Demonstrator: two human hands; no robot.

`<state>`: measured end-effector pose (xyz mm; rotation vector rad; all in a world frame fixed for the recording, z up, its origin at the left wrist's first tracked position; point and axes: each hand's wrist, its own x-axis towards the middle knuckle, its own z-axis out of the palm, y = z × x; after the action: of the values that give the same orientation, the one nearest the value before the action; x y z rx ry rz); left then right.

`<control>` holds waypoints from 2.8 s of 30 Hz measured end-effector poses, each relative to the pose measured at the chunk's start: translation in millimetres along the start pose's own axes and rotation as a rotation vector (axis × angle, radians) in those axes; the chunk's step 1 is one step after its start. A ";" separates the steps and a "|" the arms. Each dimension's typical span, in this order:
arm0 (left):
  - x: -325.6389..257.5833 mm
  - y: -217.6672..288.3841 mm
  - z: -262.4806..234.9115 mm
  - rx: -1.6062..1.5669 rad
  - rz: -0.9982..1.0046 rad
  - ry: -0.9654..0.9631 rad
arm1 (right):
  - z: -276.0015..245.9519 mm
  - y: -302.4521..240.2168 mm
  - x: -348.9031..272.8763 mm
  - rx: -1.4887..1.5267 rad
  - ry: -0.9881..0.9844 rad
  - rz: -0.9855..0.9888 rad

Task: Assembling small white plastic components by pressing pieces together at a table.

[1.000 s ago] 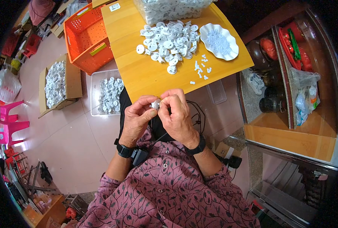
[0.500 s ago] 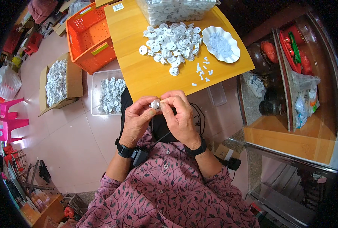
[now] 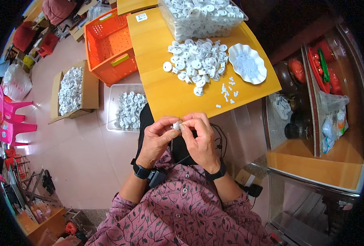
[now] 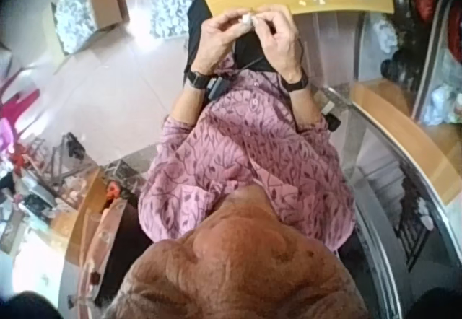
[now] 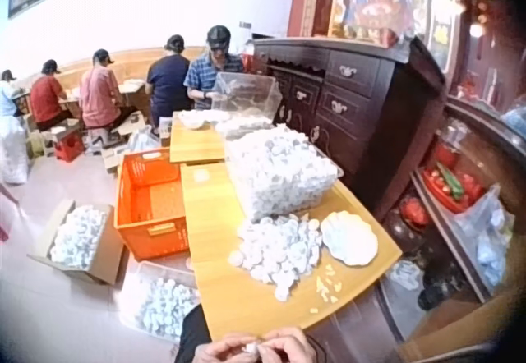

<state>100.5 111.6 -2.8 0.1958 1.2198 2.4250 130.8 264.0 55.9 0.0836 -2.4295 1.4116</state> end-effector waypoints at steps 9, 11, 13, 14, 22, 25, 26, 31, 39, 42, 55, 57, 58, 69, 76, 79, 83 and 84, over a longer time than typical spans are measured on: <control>5.2 45.3 -65.2 -0.038 0.159 0.381 | -31.3 43.2 -19.6 -0.004 0.112 0.154; 6.9 45.2 -98.3 -0.013 0.179 0.486 | -39.8 56.7 -27.3 -0.077 0.117 0.171; 11.3 43.1 -126.2 0.007 0.182 0.599 | -46.4 57.8 -29.1 -0.115 0.132 0.190; 13.7 40.7 -139.9 -0.008 0.154 0.643 | -48.8 58.4 -29.8 -0.141 0.131 0.205; 30.6 -9.9 -229.9 -0.028 -0.076 0.897 | -52.2 68.7 -7.3 -0.319 0.225 0.045; 29.1 -14.6 -241.9 0.137 -0.061 0.814 | -39.8 68.0 3.1 -0.312 0.210 -0.005; 35.8 -8.4 -215.8 0.000 -0.022 0.836 | -38.6 68.2 5.9 -0.322 0.220 0.005; 36.4 39.8 -116.1 0.210 0.058 0.676 | -17.1 66.6 34.5 -0.425 0.159 -0.129; 22.0 31.6 -20.9 0.290 0.011 0.385 | -6.6 73.3 37.0 -0.423 0.087 -0.135; 24.2 13.9 -10.1 0.362 -0.057 0.353 | -4.1 74.8 32.0 -0.216 0.140 -0.082; 33.6 -2.2 8.1 0.827 0.171 0.308 | -51.2 88.9 -8.7 -0.425 0.271 -0.014; 35.7 -1.7 11.5 0.841 0.184 0.301 | -53.9 91.4 -9.0 -0.461 0.254 -0.035; 36.5 -1.7 12.6 0.881 0.199 0.289 | -55.5 88.5 -6.4 -0.550 0.213 -0.061; 59.4 -11.0 34.5 1.105 0.364 0.178 | -58.5 90.9 -5.0 -0.813 0.040 -0.057; 71.1 -23.6 39.3 1.235 0.351 0.154 | -59.9 92.9 -1.1 -0.488 0.198 0.008; 72.2 -24.0 40.4 1.303 0.350 0.161 | -60.7 99.2 -3.3 -0.443 0.191 0.011; 74.4 -22.5 46.7 1.387 0.390 0.157 | -60.2 101.9 -4.3 -0.433 0.175 0.002; 74.8 -22.5 48.3 1.425 0.381 0.154 | -60.3 102.4 -4.5 -0.433 0.174 0.003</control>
<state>54.5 190.7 4.1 0.6666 2.9394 1.3177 128.3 367.0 -3.6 -0.1382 -2.5231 0.8264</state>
